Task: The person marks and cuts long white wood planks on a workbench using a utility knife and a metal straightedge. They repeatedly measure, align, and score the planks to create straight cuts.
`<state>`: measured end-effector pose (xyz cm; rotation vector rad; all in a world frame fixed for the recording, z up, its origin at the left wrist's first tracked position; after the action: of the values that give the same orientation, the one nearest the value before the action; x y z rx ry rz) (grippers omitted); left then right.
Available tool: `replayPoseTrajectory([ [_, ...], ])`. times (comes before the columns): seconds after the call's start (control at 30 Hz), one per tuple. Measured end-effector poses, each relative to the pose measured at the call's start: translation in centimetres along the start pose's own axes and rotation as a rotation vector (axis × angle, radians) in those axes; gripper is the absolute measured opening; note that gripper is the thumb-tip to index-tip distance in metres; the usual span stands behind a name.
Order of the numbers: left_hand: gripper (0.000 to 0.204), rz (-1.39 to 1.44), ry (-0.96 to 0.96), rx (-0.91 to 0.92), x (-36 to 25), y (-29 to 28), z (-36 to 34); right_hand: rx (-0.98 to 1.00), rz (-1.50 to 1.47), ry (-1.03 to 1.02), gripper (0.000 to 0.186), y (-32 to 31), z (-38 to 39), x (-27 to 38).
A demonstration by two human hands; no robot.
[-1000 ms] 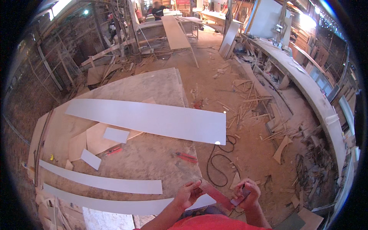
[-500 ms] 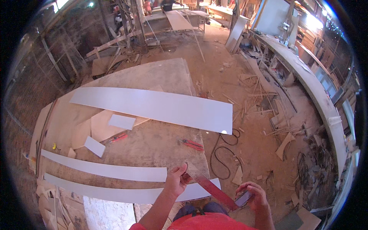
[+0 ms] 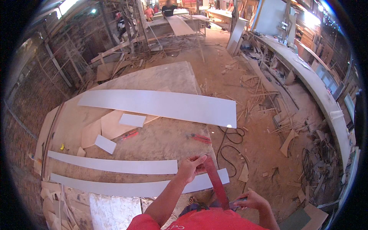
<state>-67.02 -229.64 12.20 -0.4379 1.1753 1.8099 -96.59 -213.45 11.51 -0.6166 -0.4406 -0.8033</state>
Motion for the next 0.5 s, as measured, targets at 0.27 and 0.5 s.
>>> replayPoseTrajectory([
  [0.27,0.015,-0.032,0.071,0.032,-0.9,1.0,0.2,-0.157,-0.075,-0.106,0.040,-0.2,1.5,-0.5],
  [0.5,0.017,0.070,0.085,0.025,0.0,1.7,0.8,-0.264,-0.020,-0.185,0.038,-0.5,2.7,-1.3],
])
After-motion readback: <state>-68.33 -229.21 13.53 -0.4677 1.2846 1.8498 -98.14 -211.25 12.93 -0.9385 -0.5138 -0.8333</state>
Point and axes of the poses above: each hand's wrist, its own z-axis away from the middle knuckle, its own y-axis out of the palm, x = y × z, the point moved 7 cm from there along -z, towards the middle knuckle, and after that the axes turned 8 degrees about -x, right-handed, at the moved point
